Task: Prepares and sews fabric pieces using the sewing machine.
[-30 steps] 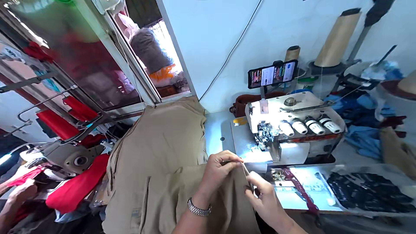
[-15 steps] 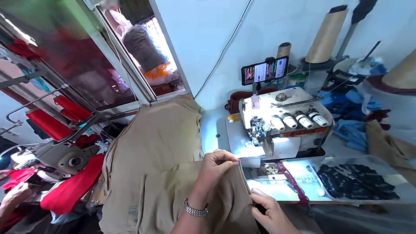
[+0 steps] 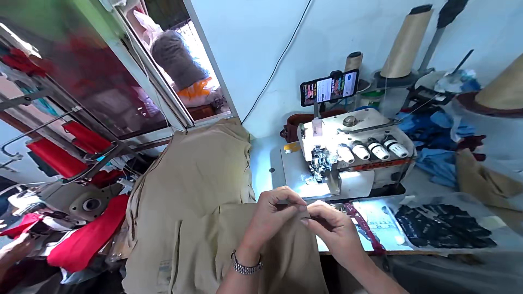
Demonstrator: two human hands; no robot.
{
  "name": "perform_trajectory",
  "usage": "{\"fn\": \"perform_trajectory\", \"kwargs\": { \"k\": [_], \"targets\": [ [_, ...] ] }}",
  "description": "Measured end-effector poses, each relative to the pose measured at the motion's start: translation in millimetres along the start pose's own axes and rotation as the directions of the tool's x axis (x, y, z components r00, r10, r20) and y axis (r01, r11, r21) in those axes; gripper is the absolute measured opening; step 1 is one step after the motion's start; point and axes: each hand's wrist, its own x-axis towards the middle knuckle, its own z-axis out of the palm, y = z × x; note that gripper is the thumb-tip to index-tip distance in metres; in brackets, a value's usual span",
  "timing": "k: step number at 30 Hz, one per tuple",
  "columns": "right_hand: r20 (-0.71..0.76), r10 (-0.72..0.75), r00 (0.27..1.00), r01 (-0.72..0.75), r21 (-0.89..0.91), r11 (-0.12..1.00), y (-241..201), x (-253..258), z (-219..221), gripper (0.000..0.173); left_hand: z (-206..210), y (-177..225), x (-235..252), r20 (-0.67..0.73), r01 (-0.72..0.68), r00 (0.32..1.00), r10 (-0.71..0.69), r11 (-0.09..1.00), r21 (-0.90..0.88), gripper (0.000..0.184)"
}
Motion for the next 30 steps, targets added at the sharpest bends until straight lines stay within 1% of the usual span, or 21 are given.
{"fn": "perform_trajectory", "kwargs": {
  "k": [3, 5, 7, 9, 11, 12, 13, 14, 15, 16, 17, 18, 20, 23, 26, 30],
  "targets": [
    [0.017, 0.037, 0.999, -0.035, -0.09, 0.995, 22, -22, -2, 0.01, -7, -7, -1, -0.038, 0.018, 0.999, -0.019, 0.999, -0.037, 0.008],
    [0.004, 0.075, 0.997, -0.074, -0.152, 0.986, 36, -39, -3, 0.012, -10, -11, -2, -0.059, 0.044, 0.997, -0.045, 0.999, -0.013, 0.008],
    [-0.024, 0.085, 0.996, -0.088, -0.176, 0.98, 43, -49, -5, 0.015, -12, -14, 0, -0.061, 0.059, 0.996, -0.059, 0.998, -0.003, 0.008],
    [-0.032, 0.075, 0.997, -0.079, -0.154, 0.985, 31, -50, -7, 0.014, -20, -15, 4, -0.005, 0.017, 1.0, -0.017, 0.996, -0.082, 0.006],
    [0.022, 0.036, 0.999, -0.035, -0.058, 0.998, 3, -42, -11, 0.014, -34, -14, 12, 0.099, -0.057, 0.992, 0.082, 0.972, -0.229, 0.008],
    [0.062, 0.019, 0.998, -0.018, -0.02, 1.0, -10, -37, -14, 0.016, -38, -14, 17, 0.111, -0.063, 0.99, 0.092, 0.968, -0.244, 0.011],
    [0.078, 0.02, 0.997, -0.018, -0.019, 1.0, -17, -32, -16, 0.017, -39, -13, 19, 0.074, -0.025, 0.997, 0.037, 0.987, -0.16, 0.011],
    [0.06, 0.036, 0.998, -0.032, -0.068, 0.997, -16, -29, -18, 0.017, -35, -13, 21, 0.017, 0.047, 0.999, -0.047, 0.999, -0.021, 0.01],
    [0.013, 0.059, 0.998, -0.057, -0.153, 0.987, -7, -27, -20, 0.017, -29, -13, 25, -0.022, 0.108, 0.994, -0.107, 0.989, 0.099, 0.007],
    [-0.048, 0.082, 0.995, -0.091, -0.252, 0.963, 7, -26, -23, 0.017, -22, -15, 30, -0.022, 0.119, 0.993, -0.117, 0.98, 0.16, 0.006],
    [-0.105, 0.1, 0.989, -0.129, -0.326, 0.936, 19, -28, -26, 0.017, -16, -14, 36, 0.019, 0.09, 0.995, -0.095, 0.98, 0.177, 0.005],
    [-0.145, 0.109, 0.984, -0.154, -0.359, 0.92, 27, -30, -30, 0.017, -10, -13, 43, 0.067, 0.046, 0.996, -0.058, 0.985, 0.168, 0.007],
    [-0.169, 0.122, 0.978, -0.173, -0.337, 0.926, 30, -37, -33, 0.015, -1, -15, 50, 0.112, 0.011, 0.993, -0.028, 0.989, 0.148, 0.008],
    [-0.147, 0.145, 0.978, -0.18, -0.264, 0.947, 31, -45, -31, 0.011, 13, -26, 43, 0.049, 0.047, 0.997, -0.053, 0.993, 0.112, 0.008],
    [-0.145, 0.169, 0.975, -0.195, -0.189, 0.963, 31, -38, -25, 0.016, 17, -32, 36, 0.002, 0.057, 0.998, -0.057, 0.996, 0.066, 0.009],
    [-0.177, 0.124, 0.976, -0.147, -0.121, 0.982, 23, -21, -12, 0.013, 15, -32, 27, -0.01, 0.056, 0.998, -0.056, 0.998, -0.001, 0.009]
  ]
}}
